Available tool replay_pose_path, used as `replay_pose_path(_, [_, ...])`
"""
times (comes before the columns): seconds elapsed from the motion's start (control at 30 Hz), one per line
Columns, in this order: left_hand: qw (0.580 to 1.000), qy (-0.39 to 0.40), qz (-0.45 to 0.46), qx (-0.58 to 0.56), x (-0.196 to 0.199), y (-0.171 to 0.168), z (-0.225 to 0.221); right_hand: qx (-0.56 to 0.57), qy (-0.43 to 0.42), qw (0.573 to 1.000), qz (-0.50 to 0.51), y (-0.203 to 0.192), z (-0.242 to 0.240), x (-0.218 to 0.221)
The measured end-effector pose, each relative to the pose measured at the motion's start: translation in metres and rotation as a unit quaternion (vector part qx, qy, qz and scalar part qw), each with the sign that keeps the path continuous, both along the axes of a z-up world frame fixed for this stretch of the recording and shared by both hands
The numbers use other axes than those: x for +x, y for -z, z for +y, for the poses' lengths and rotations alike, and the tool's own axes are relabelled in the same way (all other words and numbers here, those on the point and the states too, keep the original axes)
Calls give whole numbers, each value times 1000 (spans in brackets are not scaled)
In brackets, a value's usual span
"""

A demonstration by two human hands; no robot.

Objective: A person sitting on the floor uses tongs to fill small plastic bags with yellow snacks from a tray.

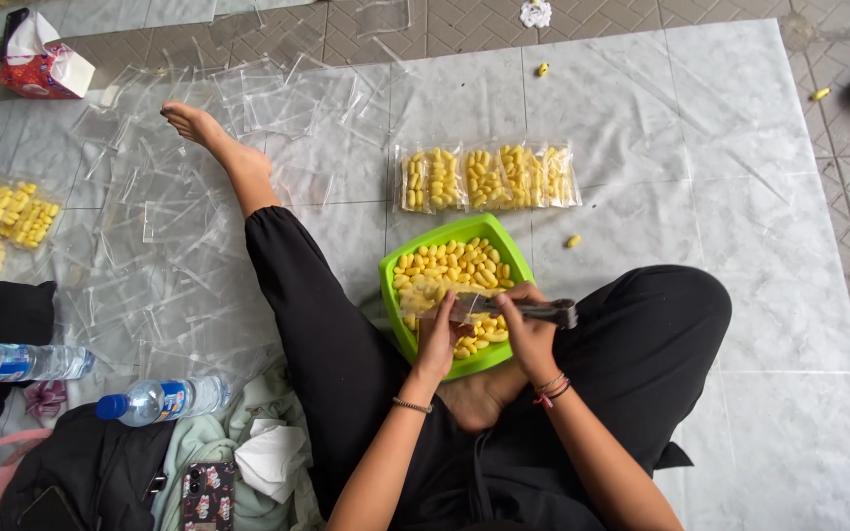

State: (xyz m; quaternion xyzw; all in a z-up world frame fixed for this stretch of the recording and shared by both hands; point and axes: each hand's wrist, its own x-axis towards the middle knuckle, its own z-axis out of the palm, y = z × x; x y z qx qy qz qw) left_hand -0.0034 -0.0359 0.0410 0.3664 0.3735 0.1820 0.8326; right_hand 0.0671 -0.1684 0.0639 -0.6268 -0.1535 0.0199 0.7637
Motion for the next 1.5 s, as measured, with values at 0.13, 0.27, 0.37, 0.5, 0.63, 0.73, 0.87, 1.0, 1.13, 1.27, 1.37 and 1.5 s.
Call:
replay_pose_path(0.13, [999, -2, 20, -36, 2, 1, 3, -72, -56, 996, 3, -17, 4, 2])
replay_pose_path(0.27, [998, 1, 32, -48, -3, 40, 17, -97, -83, 991, -41, -21, 5, 10])
replay_pose_path(0.37, [998, -10, 25, -51, 1, 43, 28, -72, -70, 991, -83, -28, 0, 15])
replay_pose_path(0.5, [998, -21, 26, -61, 8, 33, 40, -31, -6, 997, -76, -27, -12, 23])
replay_pose_path(0.63, [998, -3, -21, -53, 1, 38, 45, -109, 79, 990, -39, -30, -5, 31])
replay_pose_path(0.73, [998, 15, -36, -48, -3, 46, 46, -180, 91, 979, -37, -38, 5, 35])
replay_pose_path(0.87, [999, 1, -31, -5, -5, 39, 46, -165, 89, 981, -51, -26, 11, 36])
replay_pose_path(1.0, [999, -2, -46, -8, -6, 35, 45, -219, 124, 965, -76, -34, 22, 41])
replay_pose_path(1.13, [998, 13, -60, -17, -2, 32, 46, -289, 83, 949, -91, -32, 28, 37])
replay_pose_path(1.27, [997, 27, -72, -15, -6, 32, 51, -330, 1, 939, -96, -19, 34, 28])
replay_pose_path(1.37, [996, 42, -80, -18, -11, 37, 51, -311, -23, 947, -83, -1, 30, 24])
replay_pose_path(1.5, [999, -6, -38, -19, -7, 4, 52, -350, 73, 934, 13, 9, 33, 11])
